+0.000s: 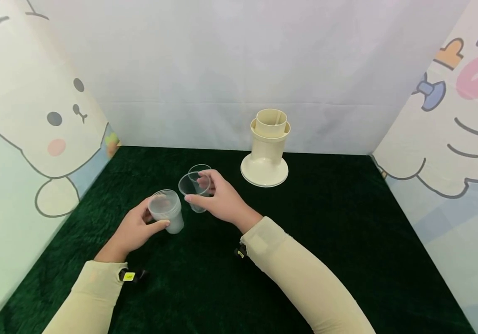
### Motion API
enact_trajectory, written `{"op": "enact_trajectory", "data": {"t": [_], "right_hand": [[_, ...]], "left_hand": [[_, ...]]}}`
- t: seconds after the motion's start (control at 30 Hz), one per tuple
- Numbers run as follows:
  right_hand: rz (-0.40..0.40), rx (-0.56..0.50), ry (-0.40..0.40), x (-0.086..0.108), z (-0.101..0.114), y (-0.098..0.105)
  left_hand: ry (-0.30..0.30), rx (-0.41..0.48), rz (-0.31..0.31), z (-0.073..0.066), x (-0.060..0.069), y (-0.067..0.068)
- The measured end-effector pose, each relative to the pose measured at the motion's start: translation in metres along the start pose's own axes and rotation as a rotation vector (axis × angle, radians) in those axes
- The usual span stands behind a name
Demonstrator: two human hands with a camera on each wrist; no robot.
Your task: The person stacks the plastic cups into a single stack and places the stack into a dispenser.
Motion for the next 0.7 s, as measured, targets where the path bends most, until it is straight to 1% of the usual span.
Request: {"op": "enact_trajectory", "data": {"t": [0.17,0.33,0.53,0.7], "right_hand": [[-0.003,0.011,0.027,-0.006,0.019,-0.001],[-0.004,0.028,0.055,-0.013,0.035,-0.003],[0.005,0.043,0.072,-0.02,0.045,-0.005],[-0.024,0.02,0.081,-0.023,0.053,-0.001]], "left_hand": [[-0.007,0.007,0.005,-0.003,0.001,0.001],[-0.013,0.004,0.009,-0.003,0.0,0.0],[-0.024,0.009,0.014,-0.002,0.0,-0.001],[-0.011,0.012,0.015,-0.002,0.001,-0.001]]}}
Point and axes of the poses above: each hand's wrist, its own x-axis away from the middle knuckle, its own y-axis out of the back of the hand, z = x × y, the point moved 10 cm from there along -x, towards the middle knuckle, and after that the axes turned 9 degrees about x, right-handed, at the moved point
